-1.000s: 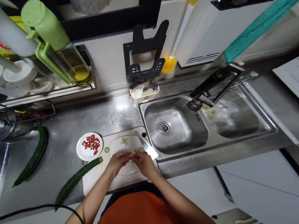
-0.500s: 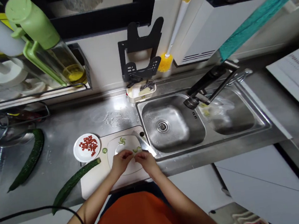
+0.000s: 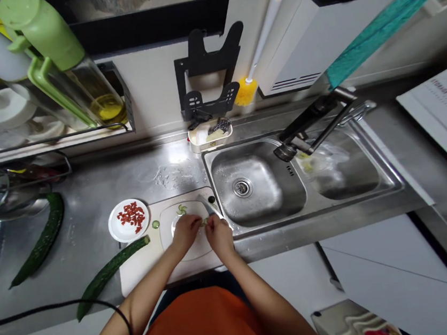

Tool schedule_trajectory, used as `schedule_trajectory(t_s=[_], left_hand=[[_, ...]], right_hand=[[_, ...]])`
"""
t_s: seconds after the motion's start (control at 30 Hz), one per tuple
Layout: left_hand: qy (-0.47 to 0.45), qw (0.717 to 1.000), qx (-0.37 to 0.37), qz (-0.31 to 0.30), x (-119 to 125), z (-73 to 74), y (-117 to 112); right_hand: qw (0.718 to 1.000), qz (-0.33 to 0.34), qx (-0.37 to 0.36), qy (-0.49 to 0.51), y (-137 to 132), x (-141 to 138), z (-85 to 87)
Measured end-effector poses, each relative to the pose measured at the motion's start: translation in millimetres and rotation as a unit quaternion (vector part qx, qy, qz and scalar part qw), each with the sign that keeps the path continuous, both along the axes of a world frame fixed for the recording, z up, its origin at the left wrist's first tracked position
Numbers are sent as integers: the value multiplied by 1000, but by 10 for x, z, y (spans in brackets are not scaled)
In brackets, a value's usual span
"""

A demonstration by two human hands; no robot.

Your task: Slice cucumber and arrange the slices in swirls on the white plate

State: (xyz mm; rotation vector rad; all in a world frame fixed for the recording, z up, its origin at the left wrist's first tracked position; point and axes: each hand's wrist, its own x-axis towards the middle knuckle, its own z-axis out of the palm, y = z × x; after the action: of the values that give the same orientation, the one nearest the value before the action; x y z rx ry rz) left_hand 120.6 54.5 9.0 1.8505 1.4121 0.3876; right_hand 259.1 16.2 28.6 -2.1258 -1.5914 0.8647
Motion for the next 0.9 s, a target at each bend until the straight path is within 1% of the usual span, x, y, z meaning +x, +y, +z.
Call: schedule_trajectory(t_s=[0.13, 0.33, 0.5, 0.73, 0.9], left_hand=[[34, 999, 24, -19, 30, -59, -5], [46, 998, 30, -23, 43, -95, -7], [43, 998, 46, -19, 56, -107, -6], [63, 997, 46, -11, 78, -129, -20], [68, 995, 70, -9, 89, -130, -34]], right_hand=[[998, 7, -15, -55, 19, -16, 28], [992, 26, -38, -116, 19, -58, 59], [987, 44, -43, -149, 13, -91, 76], [978, 76, -39, -189, 25, -140, 121], [974, 88, -33, -205, 29, -167, 130]])
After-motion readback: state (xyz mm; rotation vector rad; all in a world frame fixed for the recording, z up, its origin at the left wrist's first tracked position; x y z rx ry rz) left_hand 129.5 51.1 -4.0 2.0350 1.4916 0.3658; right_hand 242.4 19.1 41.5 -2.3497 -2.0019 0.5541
